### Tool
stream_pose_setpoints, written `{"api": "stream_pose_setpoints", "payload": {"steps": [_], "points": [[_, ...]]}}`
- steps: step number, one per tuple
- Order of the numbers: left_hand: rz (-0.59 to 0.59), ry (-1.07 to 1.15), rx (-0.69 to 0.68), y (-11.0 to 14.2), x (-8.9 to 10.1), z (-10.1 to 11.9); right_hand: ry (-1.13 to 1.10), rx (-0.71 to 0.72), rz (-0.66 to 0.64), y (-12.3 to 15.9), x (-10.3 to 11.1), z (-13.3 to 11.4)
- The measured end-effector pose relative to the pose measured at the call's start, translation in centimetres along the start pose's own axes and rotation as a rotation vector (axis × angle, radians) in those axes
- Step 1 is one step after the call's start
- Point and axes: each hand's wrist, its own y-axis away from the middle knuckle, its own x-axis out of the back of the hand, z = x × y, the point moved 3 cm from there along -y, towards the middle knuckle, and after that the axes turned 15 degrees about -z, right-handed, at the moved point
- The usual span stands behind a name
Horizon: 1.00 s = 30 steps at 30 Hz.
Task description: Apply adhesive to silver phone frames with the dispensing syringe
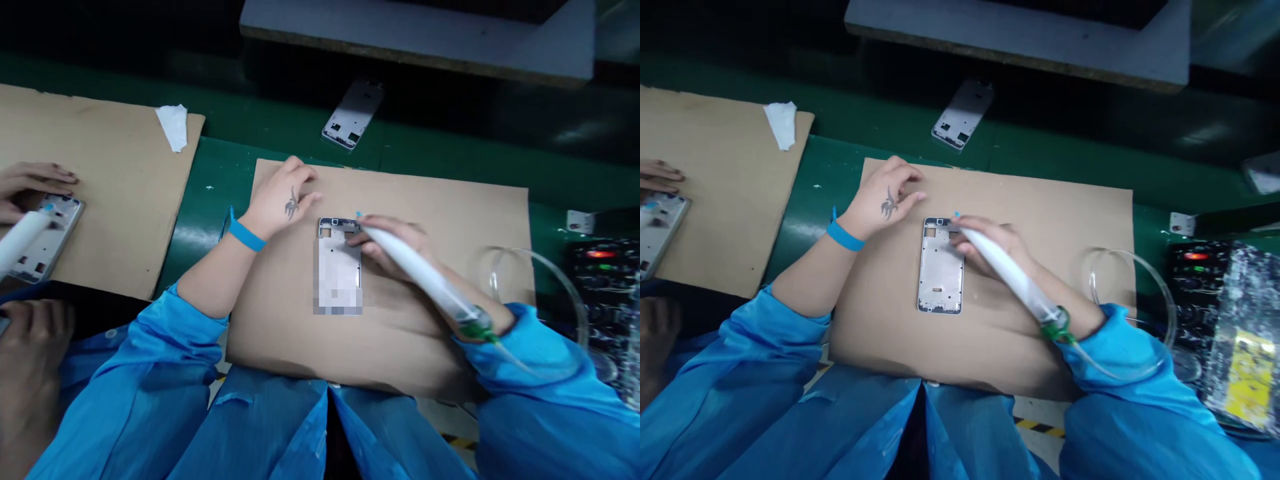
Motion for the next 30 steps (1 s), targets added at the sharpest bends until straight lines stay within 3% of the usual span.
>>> {"api": "stream_pose_setpoints", "payload": {"steps": [2,5,9,13,16,19,23,26,28,30], "points": [[0.024,-0.041,0.018,-0.2,-0.1,-0.7,0.114,0.005,-0.06,-0.1,-0.1,-0.1],[0.014,-0.062,0.032,-0.5,-0.4,-1.1,0.208,-0.135,0.088,-0.2,1.8,1.3],[-0.01,-0.055,0.047,-0.7,-0.6,-0.9,0.315,-0.389,0.384,-1.1,8.5,4.6],[-0.009,-0.048,0.037,-0.7,-0.6,-0.8,0.343,-0.641,0.574,-3.2,16.1,6.6],[-0.024,-0.036,0.054,-0.8,-0.6,-0.8,0.344,-0.723,0.691,-4.9,18.9,6.2],[-0.024,-0.028,0.063,-0.7,-0.5,-0.7,0.368,-0.735,0.679,-7.7,17.4,5.1],[-0.023,-0.028,0.055,-0.6,-0.2,-0.6,0.348,-0.696,0.522,-13.9,11.1,4.3],[-0.034,-0.034,0.056,-0.7,0.2,-0.6,0.398,-0.847,0.414,-18.3,6.9,3.9],[-0.041,-0.041,0.065,-0.7,0.5,-0.7,0.465,-0.917,0.398,-19.9,5.8,3.5],[-0.048,-0.043,0.073,-0.8,0.7,-0.8,0.496,-0.914,0.4,-20.2,6.0,3.2]]}}
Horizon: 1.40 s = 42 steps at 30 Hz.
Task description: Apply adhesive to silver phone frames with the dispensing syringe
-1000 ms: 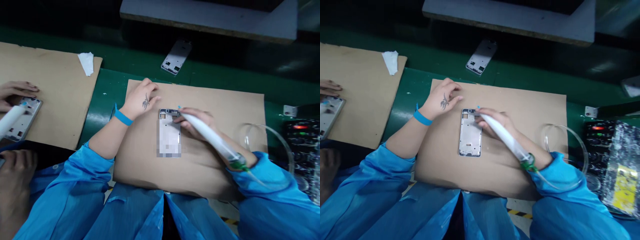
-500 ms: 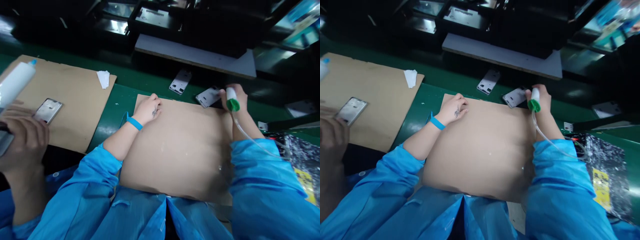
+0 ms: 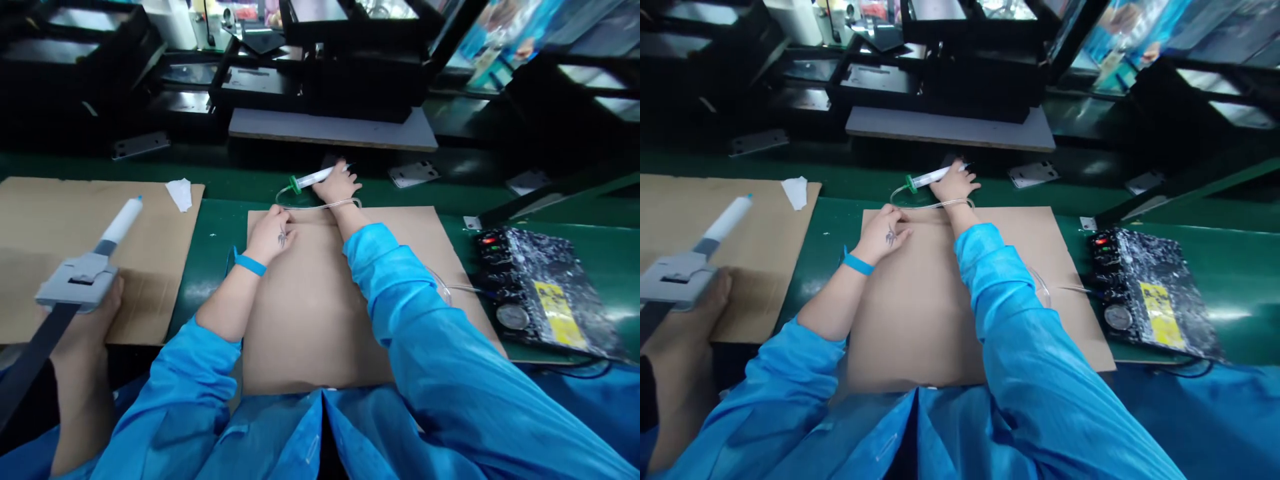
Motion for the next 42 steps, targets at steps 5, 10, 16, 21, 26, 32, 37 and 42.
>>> {"api": "stream_pose_setpoints", "payload": {"steps": [5,10,16,21,26,32,37,42], "points": [[0.006,0.033,0.001,-0.1,-0.1,0.1,-0.003,0.101,-0.059,-0.6,3.5,4.4],[0.066,0.073,0.019,0.1,0.5,0.0,-0.079,0.263,-0.126,0.5,6.9,9.9],[0.165,0.117,0.082,0.2,2.1,0.2,-0.148,0.977,-0.302,9.9,5.5,12.4],[-0.014,0.197,0.005,0.9,0.9,2.5,0.012,1.319,-0.238,16.3,0.9,11.1],[-0.437,0.513,0.07,2.5,0.2,3.1,-0.176,1.27,-0.229,15.5,-0.7,12.0],[-0.106,0.374,0.058,1.3,0.6,1.2,-0.426,1.257,-0.327,14.9,-1.2,13.3],[-0.154,0.142,-0.237,0.8,-0.7,2.8,-0.65,1.112,-0.539,15.7,-1.5,12.1],[-0.265,0.086,-0.321,1.4,-0.8,4.7,-0.956,0.692,-0.416,15.6,-0.7,12.3]]}}
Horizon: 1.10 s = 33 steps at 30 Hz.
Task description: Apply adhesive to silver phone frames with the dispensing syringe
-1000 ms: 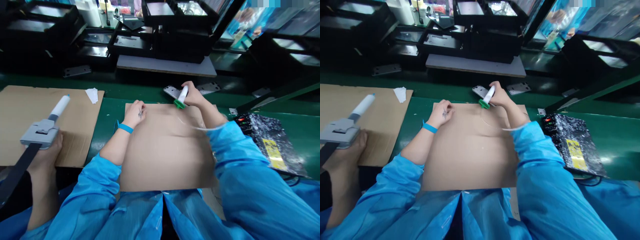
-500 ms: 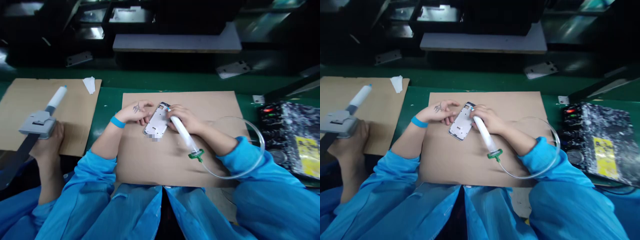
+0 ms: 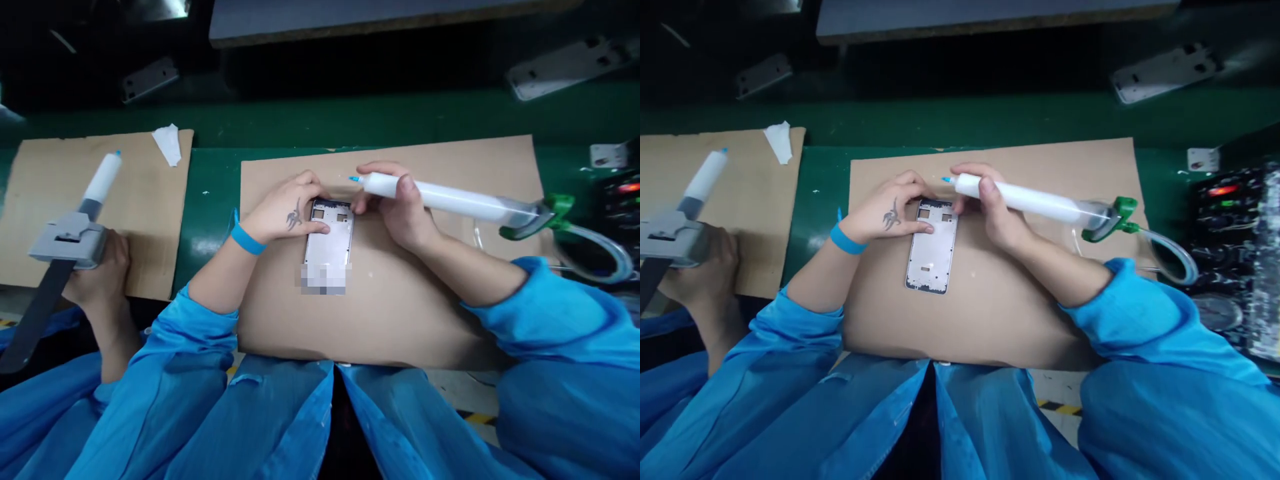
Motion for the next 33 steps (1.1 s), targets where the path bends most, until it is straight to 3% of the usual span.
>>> {"api": "stream_pose_setpoints", "payload": {"steps": [4,11,19,33], "points": [[-0.013,-0.055,0.073,-0.1,-0.2,0.3,0.133,-0.13,0.003,0.2,0.9,0.0],[0.012,-0.098,0.116,-0.5,-0.7,0.4,0.123,-0.035,-0.117,-0.2,0.2,-0.3],[-0.036,-0.101,0.129,-0.6,-0.4,1.0,0.261,-0.006,0.012,0.0,0.2,0.3],[0.015,-0.105,0.097,-0.8,-0.7,0.5,0.393,-0.047,-0.003,-0.6,-0.2,-0.3]]}}
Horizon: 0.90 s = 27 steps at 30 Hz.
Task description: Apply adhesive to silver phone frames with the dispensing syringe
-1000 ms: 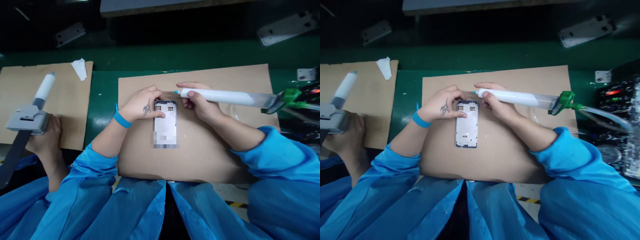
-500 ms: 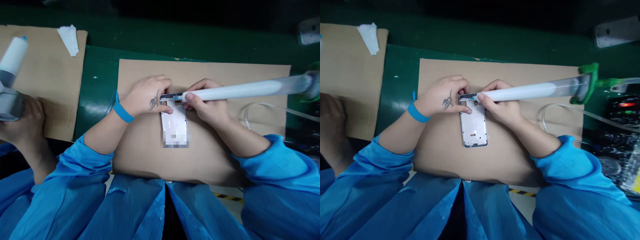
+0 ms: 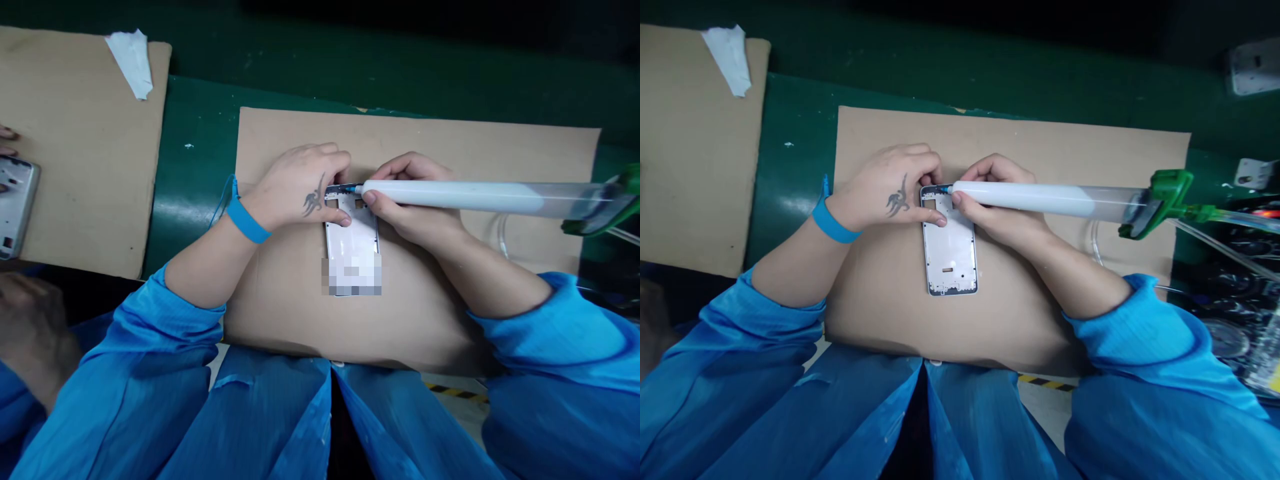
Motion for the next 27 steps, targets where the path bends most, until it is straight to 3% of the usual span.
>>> {"api": "stream_pose_setpoints", "payload": {"steps": [21,27], "points": [[0.016,0.024,-0.01,-0.12,-0.12,0.2,0.006,0.038,0.005,-0.05,0.17,-0.35],[-0.001,0.031,0.011,-0.1,0.1,0.32,0.012,-0.015,-0.032,0.09,0.33,-0.3]]}}
